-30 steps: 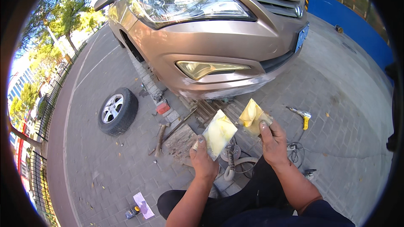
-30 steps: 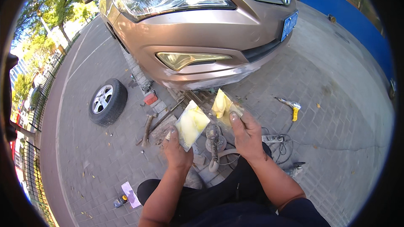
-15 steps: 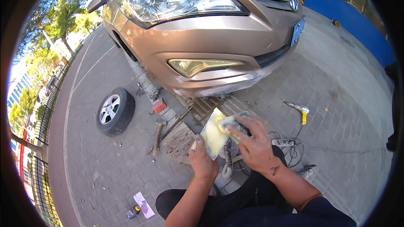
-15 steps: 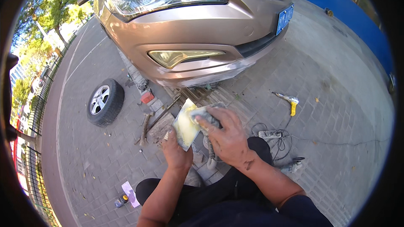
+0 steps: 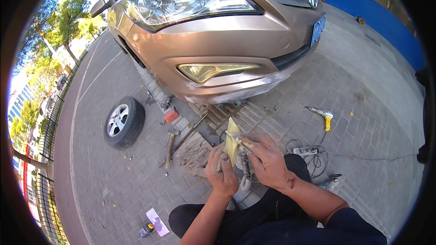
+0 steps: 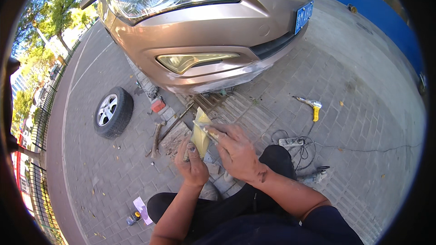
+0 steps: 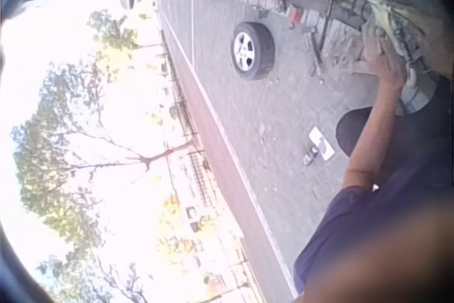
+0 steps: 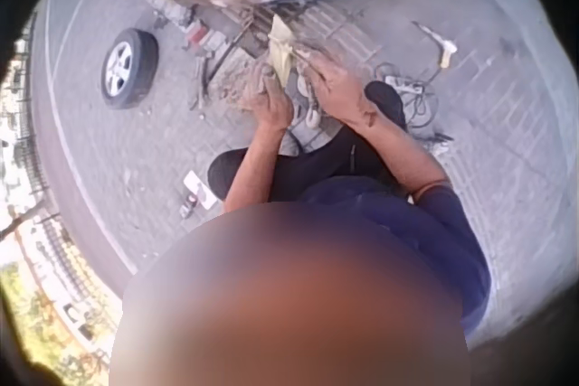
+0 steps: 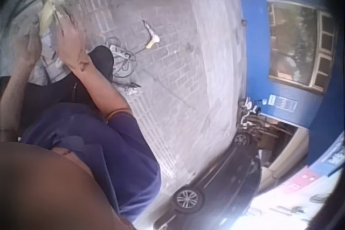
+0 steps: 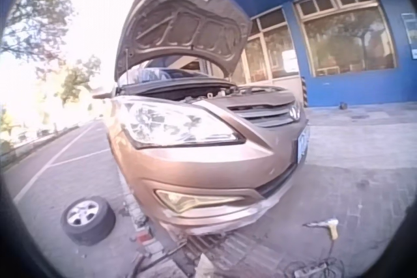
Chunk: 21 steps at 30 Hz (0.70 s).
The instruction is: The person mixes a yellow paste on a card, applies it to a car bumper, and uses a power sander to smooth the surface. The person then applies more paste and continues sanding the bumper area.
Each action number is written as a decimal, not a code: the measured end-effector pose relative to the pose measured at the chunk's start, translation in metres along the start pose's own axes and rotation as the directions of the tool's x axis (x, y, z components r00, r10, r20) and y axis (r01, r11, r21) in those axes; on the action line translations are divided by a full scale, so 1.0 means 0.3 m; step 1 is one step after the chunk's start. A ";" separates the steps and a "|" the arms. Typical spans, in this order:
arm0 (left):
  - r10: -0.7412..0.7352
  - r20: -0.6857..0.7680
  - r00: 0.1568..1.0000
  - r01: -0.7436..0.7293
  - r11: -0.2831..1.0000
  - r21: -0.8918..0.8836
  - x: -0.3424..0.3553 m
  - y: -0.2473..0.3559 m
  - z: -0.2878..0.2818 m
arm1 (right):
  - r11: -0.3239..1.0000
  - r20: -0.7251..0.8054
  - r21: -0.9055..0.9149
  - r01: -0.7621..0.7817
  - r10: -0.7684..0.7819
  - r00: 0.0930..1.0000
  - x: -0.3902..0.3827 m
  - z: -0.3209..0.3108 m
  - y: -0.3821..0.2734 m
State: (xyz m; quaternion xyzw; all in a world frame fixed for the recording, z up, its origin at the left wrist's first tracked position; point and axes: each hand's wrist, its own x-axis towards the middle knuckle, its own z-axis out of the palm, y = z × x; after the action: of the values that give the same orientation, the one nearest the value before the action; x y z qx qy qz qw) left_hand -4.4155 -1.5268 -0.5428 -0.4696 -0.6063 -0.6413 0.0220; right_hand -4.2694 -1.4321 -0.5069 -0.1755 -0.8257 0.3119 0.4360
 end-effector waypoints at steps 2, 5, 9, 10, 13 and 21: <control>-0.044 0.007 0.999 0.044 0.998 -0.053 -0.005 -0.024 0.001 | 1.000 0.112 0.003 0.013 -0.013 0.994 -0.062 0.024 -0.006; -0.121 -0.001 0.993 0.121 0.991 -0.062 0.008 -0.014 -0.021 | 0.997 0.235 0.037 0.068 -0.075 0.969 -0.141 0.041 0.042; -0.413 -0.091 0.906 0.325 0.817 -0.476 -0.001 -0.058 -0.045 | 0.984 0.137 0.123 -0.127 0.110 0.984 -0.113 -0.042 0.089; -0.519 -0.052 0.853 0.391 0.702 -0.595 -0.003 -0.057 -0.037 | 0.923 0.053 0.285 -0.260 0.256 0.965 -0.087 -0.056 0.093; -0.695 0.168 0.699 0.519 0.331 -0.788 -0.013 -0.038 -0.005 | 0.670 -0.031 0.616 -0.414 0.546 0.837 -0.042 -0.057 0.097; -0.761 0.241 0.602 0.524 0.149 -0.839 -0.008 -0.057 0.021 | 0.990 0.104 -0.101 -0.093 0.104 0.989 -0.082 -0.047 0.125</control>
State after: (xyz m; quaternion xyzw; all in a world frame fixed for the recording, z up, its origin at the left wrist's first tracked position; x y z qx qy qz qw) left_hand -4.4209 -1.5186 -0.5584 -0.0242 -0.3378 -0.8438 -0.4163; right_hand -4.2433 -1.4131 -0.5410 -0.2195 -0.8527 0.3021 0.3652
